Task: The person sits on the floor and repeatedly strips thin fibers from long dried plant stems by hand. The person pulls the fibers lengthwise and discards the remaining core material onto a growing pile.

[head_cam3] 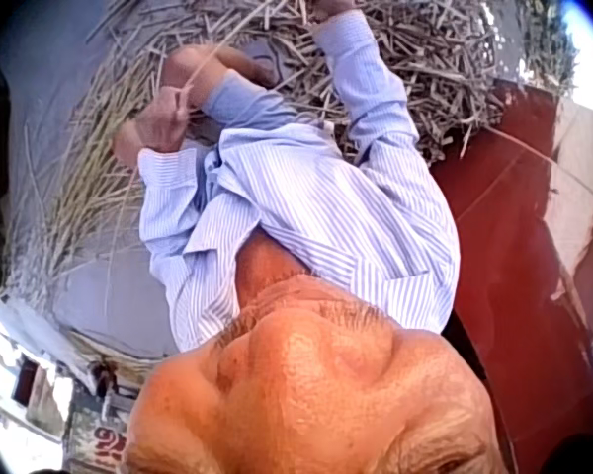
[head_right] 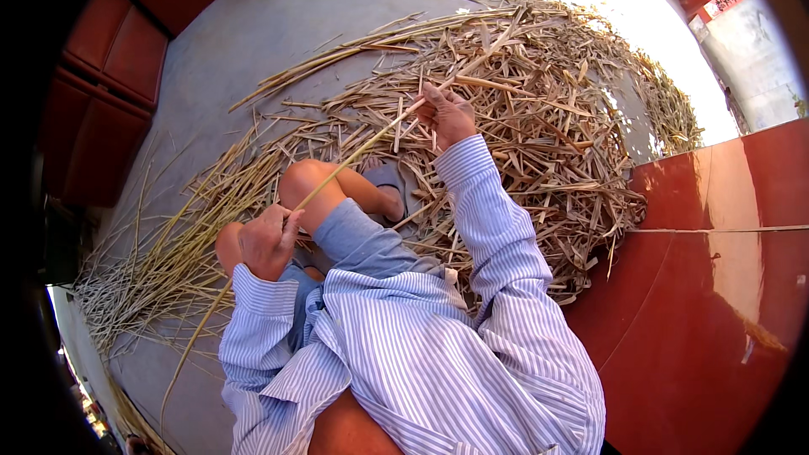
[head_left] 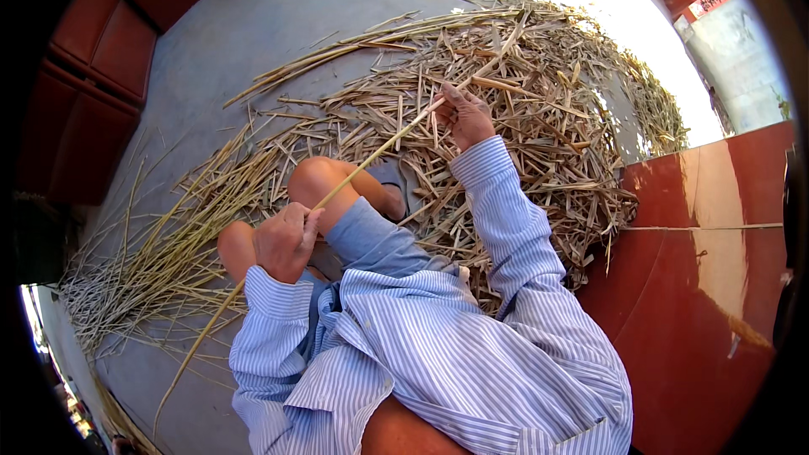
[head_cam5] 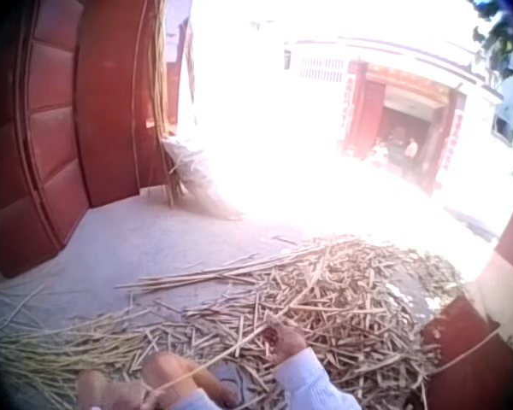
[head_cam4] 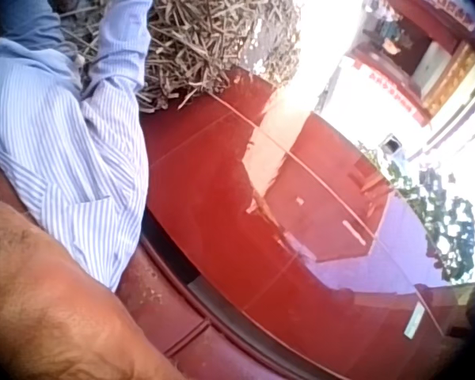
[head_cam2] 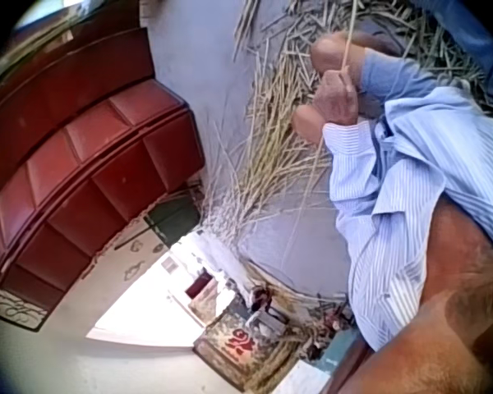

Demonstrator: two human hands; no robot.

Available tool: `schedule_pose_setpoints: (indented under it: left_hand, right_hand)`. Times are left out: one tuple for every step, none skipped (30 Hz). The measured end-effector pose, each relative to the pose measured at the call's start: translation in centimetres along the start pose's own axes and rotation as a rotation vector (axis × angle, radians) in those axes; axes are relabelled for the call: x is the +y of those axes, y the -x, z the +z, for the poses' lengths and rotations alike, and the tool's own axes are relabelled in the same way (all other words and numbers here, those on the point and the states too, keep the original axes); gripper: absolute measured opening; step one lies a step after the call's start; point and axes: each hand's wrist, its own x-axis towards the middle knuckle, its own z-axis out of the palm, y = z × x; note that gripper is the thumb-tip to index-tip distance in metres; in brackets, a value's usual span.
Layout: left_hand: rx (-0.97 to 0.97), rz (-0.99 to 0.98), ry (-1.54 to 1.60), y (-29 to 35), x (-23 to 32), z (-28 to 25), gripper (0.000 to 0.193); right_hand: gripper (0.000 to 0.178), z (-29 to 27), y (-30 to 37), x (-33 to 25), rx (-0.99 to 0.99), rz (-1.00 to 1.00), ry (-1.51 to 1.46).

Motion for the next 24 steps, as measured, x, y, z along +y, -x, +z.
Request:
schedule_pose_setpoints:
  left_hand:
    - [0.014, 0.026, -0.019, 0.4, -0.1, -1.1, 0.021]
    - [0.025, 0.050, -0.043, 1.0, -0.3, -2.6, 0.021]
    - [0.041, 0.081, -0.052, 1.4, -0.7, -3.3, 0.021]
    - [0.012, 0.062, 0.000, 2.2, -1.1, -4.0, 0.020]
    - [-0.018, 0.039, 0.048, 3.1, -1.5, -4.7, 0.018]
    - [-0.047, 0.016, 0.097, 3.7, -2.0, -5.2, 0.017]
    - [-0.043, -0.015, 0.083, 4.2, -2.7, -5.4, 0.017]
    - [-0.039, -0.046, 0.069, 4.5, -3.4, -5.5, 0.017]
    - [-0.035, -0.075, 0.055, 4.8, -3.9, -5.4, 0.018]
    - [-0.039, -0.045, -0.001, 4.4, -4.2, -5.3, 0.017]
    - [-0.023, -0.035, 0.039, 3.8, -3.9, -4.7, 0.017]
    - [-0.007, -0.023, 0.078, 2.7, -3.2, -3.4, 0.017]
    - [0.006, -0.008, 0.121, 1.7, -2.6, -1.9, 0.017]
    - [0.035, -0.004, 0.122, 0.9, -2.1, -0.7, 0.018]
    - [0.068, 0.003, 0.128, 0.0, -1.7, 0.6, 0.018]
    - [0.098, 0.011, 0.136, -0.4, -1.5, 1.3, 0.019]
    - [0.084, 0.003, 0.141, -0.4, -1.4, 1.4, 0.020]
    - [0.070, -0.005, 0.145, -0.4, -1.3, 1.4, 0.020]
    - [0.054, -0.011, 0.149, -0.4, -1.2, 1.4, 0.021]
    - [0.039, 0.015, 0.102, -0.2, -1.6, 1.0, 0.023]
    - [0.034, -0.023, 0.119, 0.1, -1.9, 0.7, 0.023]
    - [0.028, -0.055, 0.143, 0.3, -2.4, 0.2, 0.023]
    - [0.026, -0.094, 0.159, 0.4, -2.7, -0.4, 0.024]
    - [0.009, -0.056, 0.157, 0.3, -3.0, -0.3, 0.025]
  right_hand:
    - [0.021, -1.2, -1.0, -0.7, 0.020, -0.021, -0.031]
    - [0.020, -2.5, -2.1, -1.4, 0.038, -0.039, -0.064]
    - [0.020, -4.4, -3.1, -2.7, 0.013, -0.028, -0.069]
    - [0.020, -4.8, -3.1, -3.6, -0.010, 0.002, -0.027]
    - [0.020, -4.8, -3.0, -4.1, -0.037, 0.035, 0.014]
    - [0.021, -4.6, -3.0, -3.9, -0.095, 0.047, 0.016]
    - [0.021, -4.2, -3.0, -3.6, -0.154, 0.058, 0.022]
    - [0.022, -3.8, -2.9, -3.3, -0.212, 0.068, 0.028]
    - [0.022, -3.4, -2.5, -2.6, -0.190, 0.077, 0.004]
    - [0.022, -2.4, -1.7, -1.8, -0.177, 0.084, -0.020]
    - [0.022, -1.3, -0.7, -0.8, -0.166, 0.097, -0.043]
    - [0.022, -0.2, 0.4, 0.1, -0.173, 0.087, -0.047]
    - [0.022, 0.9, 1.6, 1.0, -0.176, 0.076, -0.051]
    - [0.022, 2.0, 2.7, 1.8, -0.188, 0.107, -0.058]
    - [0.022, 2.5, 3.2, 2.0, -0.192, 0.094, -0.056]
    - [0.022, 2.7, 3.7, 2.1, -0.192, 0.081, -0.053]
    - [0.022, 2.8, 3.9, 2.1, -0.192, 0.070, -0.051]
    - [0.022, 2.3, 3.6, 1.5, -0.183, 0.052, -0.052]
    - [0.022, 1.5, 2.9, 0.7, -0.138, 0.012, -0.068]
    - [0.022, 0.4, 2.0, -0.3, -0.096, -0.024, -0.086]
    - [0.022, -1.1, 0.9, -1.5, -0.051, -0.060, -0.098]
    - [0.023, -3.2, -0.3, -3.0, 0.037, -0.092, -0.111]
    - [0.024, -5.6, -1.7, -4.4, 0.115, -0.119, -0.127]
    - [0.026, -8.9, -3.5, -5.6, 0.266, -0.084, -0.208]
